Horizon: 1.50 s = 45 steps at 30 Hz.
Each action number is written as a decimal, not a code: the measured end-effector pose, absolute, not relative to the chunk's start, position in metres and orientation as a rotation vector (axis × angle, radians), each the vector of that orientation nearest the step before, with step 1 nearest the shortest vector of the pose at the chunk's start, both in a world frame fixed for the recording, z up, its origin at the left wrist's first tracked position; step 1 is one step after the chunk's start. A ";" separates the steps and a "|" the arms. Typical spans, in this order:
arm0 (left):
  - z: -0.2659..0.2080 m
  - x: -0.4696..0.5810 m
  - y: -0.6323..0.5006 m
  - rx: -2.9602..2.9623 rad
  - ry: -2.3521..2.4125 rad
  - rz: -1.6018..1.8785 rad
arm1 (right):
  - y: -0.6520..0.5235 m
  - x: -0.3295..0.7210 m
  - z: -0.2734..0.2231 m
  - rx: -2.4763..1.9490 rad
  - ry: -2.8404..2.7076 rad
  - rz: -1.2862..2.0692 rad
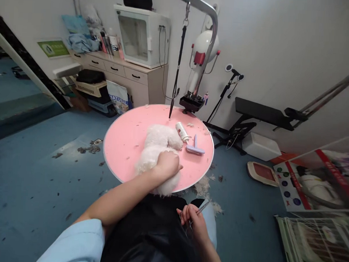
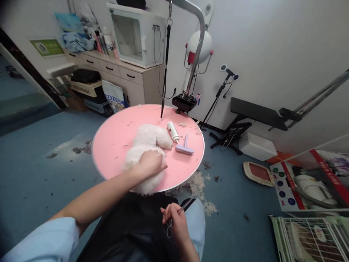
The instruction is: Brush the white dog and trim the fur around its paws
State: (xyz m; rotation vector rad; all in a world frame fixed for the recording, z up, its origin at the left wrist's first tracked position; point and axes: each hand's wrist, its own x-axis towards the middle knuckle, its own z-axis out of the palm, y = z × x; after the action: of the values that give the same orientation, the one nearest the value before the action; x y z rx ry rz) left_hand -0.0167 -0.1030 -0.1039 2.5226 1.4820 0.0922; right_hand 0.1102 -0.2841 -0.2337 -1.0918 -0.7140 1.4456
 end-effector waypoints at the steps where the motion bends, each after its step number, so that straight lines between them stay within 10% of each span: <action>1: -0.104 -0.004 -0.106 2.529 1.493 0.021 | -0.283 0.110 -0.236 -1.128 -0.728 1.410; 10: -0.130 -0.052 -0.145 2.533 1.623 0.088 | -0.234 0.110 -0.239 -1.362 -1.007 1.088; 18: -0.194 -0.112 -0.172 1.156 1.454 1.271 | -0.221 0.072 -0.238 -1.162 -1.509 1.018; 26: -0.219 -0.113 -0.194 0.449 1.237 1.593 | -0.189 0.060 -0.185 -0.998 -2.012 0.468; 45: -0.224 -0.091 -0.183 1.605 1.673 1.453 | -0.227 0.052 -0.240 -1.145 -1.823 0.694</action>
State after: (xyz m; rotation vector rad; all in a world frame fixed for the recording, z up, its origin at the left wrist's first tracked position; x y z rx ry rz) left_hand -0.0913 -0.1828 -0.2240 1.6047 1.6733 1.4533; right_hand 0.0521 -0.2275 -0.2404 -1.1451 -1.8234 0.6940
